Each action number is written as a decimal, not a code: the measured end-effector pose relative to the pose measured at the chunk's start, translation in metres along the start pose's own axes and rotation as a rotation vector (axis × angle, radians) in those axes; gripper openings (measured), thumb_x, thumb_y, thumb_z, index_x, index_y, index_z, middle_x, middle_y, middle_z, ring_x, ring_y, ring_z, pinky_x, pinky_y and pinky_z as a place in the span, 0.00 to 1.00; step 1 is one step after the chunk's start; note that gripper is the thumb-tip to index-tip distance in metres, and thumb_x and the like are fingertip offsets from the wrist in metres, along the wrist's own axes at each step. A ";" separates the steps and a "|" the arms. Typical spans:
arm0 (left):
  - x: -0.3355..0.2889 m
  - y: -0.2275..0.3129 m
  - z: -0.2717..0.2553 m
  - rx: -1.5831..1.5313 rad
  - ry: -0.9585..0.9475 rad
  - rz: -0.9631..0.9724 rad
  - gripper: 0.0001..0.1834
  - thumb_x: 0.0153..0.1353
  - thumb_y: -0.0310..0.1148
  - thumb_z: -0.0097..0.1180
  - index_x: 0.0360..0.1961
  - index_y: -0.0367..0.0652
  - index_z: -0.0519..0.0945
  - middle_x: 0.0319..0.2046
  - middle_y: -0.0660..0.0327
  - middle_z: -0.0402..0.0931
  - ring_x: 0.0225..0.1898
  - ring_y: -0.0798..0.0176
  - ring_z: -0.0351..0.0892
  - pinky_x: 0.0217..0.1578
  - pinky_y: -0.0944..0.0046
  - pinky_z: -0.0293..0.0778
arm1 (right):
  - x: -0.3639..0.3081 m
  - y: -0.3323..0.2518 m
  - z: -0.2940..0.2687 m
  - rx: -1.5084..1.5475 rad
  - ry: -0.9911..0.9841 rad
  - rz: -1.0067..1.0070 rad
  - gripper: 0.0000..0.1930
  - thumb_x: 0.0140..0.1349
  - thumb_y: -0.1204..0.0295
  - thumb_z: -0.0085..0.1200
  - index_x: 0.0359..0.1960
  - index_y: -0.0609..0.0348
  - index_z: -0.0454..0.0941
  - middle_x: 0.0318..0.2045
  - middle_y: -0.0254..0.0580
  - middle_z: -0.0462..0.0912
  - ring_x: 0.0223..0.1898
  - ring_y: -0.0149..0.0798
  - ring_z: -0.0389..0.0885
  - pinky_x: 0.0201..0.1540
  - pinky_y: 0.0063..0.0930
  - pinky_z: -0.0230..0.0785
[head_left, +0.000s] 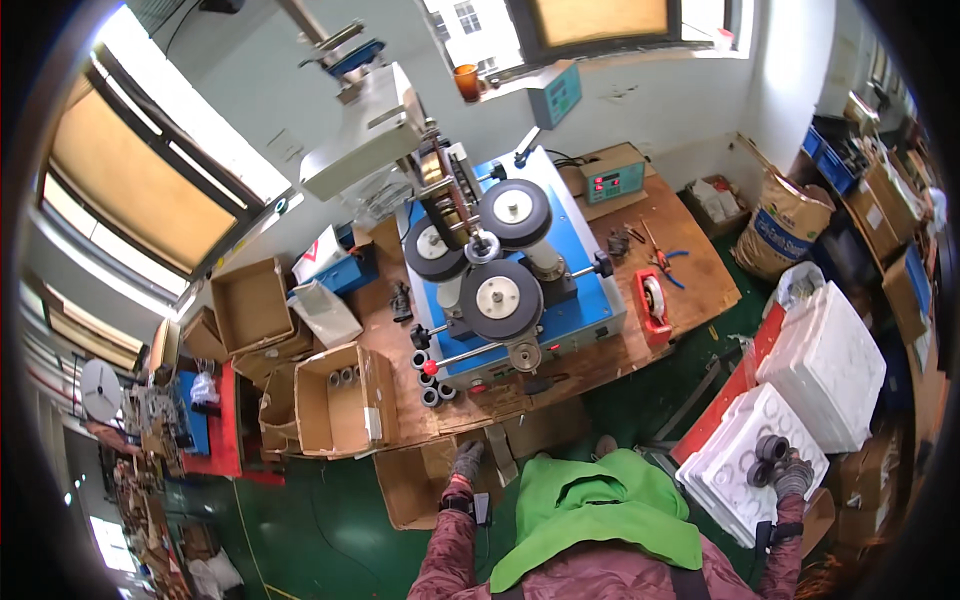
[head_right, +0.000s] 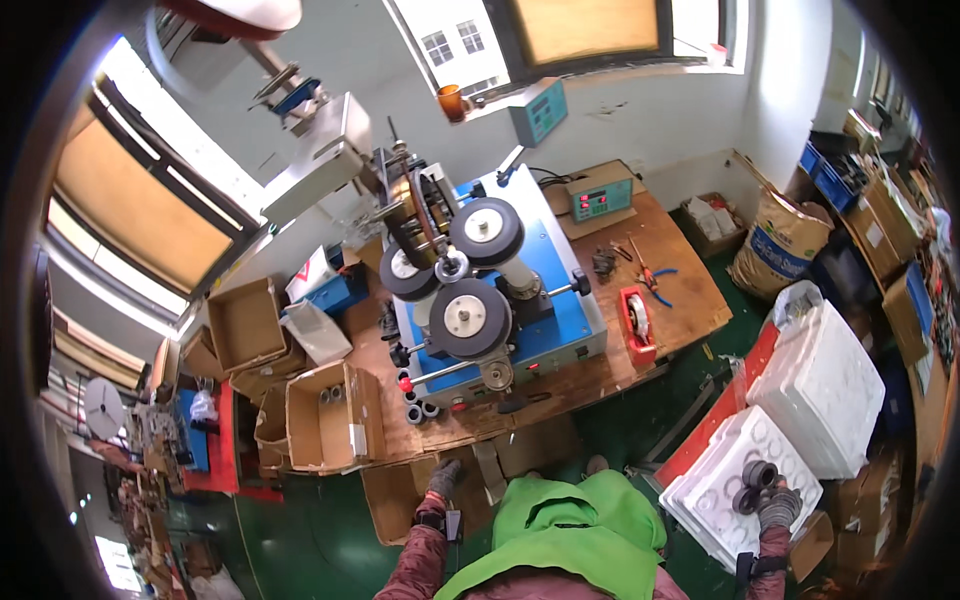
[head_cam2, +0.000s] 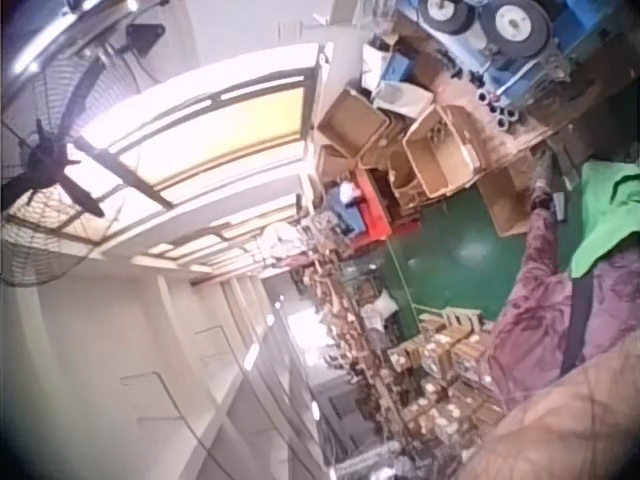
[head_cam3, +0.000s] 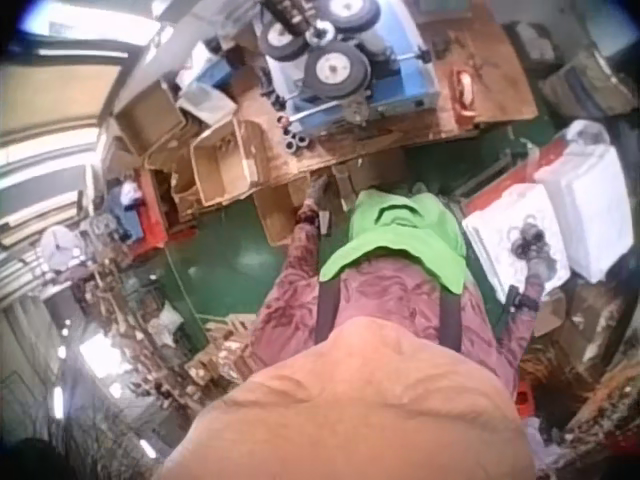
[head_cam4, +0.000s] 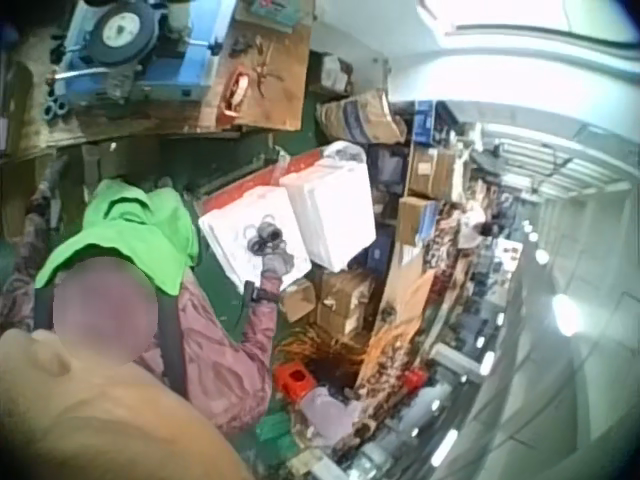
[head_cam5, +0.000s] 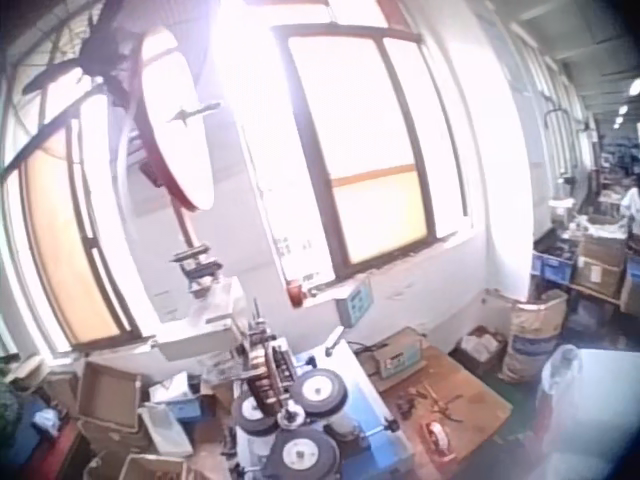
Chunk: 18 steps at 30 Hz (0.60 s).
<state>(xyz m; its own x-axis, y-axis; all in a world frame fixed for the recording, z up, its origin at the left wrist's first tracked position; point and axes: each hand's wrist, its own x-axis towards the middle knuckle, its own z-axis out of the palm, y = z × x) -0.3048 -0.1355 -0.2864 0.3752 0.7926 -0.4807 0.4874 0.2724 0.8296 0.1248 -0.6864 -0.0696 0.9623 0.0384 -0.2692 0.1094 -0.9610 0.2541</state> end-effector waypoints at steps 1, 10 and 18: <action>0.004 0.005 -0.001 -0.054 0.036 0.061 0.20 0.56 0.41 0.53 0.42 0.34 0.77 0.38 0.56 0.77 0.40 0.63 0.74 0.44 0.66 0.68 | 0.010 0.000 -0.001 -0.030 0.112 -0.018 0.20 0.49 0.60 0.53 0.44 0.51 0.73 0.29 0.47 0.79 0.34 0.52 0.75 0.45 0.42 0.63; 0.055 0.101 0.074 -1.037 -0.060 -0.250 0.32 0.56 0.53 0.49 0.58 0.50 0.61 0.52 0.55 0.67 0.55 0.50 0.63 0.49 0.47 0.63 | 0.049 -0.106 -0.054 0.516 0.184 -0.532 0.14 0.47 0.69 0.57 0.38 0.53 0.75 0.21 0.42 0.78 0.28 0.45 0.73 0.36 0.40 0.65; 0.118 0.116 0.118 -1.468 -0.024 -0.446 0.38 0.53 0.62 0.43 0.58 0.51 0.53 0.57 0.53 0.60 0.55 0.46 0.61 0.49 0.36 0.57 | 0.022 -0.119 -0.061 0.312 0.141 -0.693 0.14 0.45 0.65 0.57 0.35 0.53 0.77 0.24 0.41 0.80 0.33 0.46 0.74 0.37 0.40 0.67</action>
<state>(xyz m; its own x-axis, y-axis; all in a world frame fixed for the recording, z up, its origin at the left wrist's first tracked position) -0.1108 -0.0744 -0.2805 0.4340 0.4979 -0.7509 -0.6179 0.7710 0.1541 0.1478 -0.5543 -0.0489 0.7243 0.6740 -0.1450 0.6436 -0.7365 -0.2084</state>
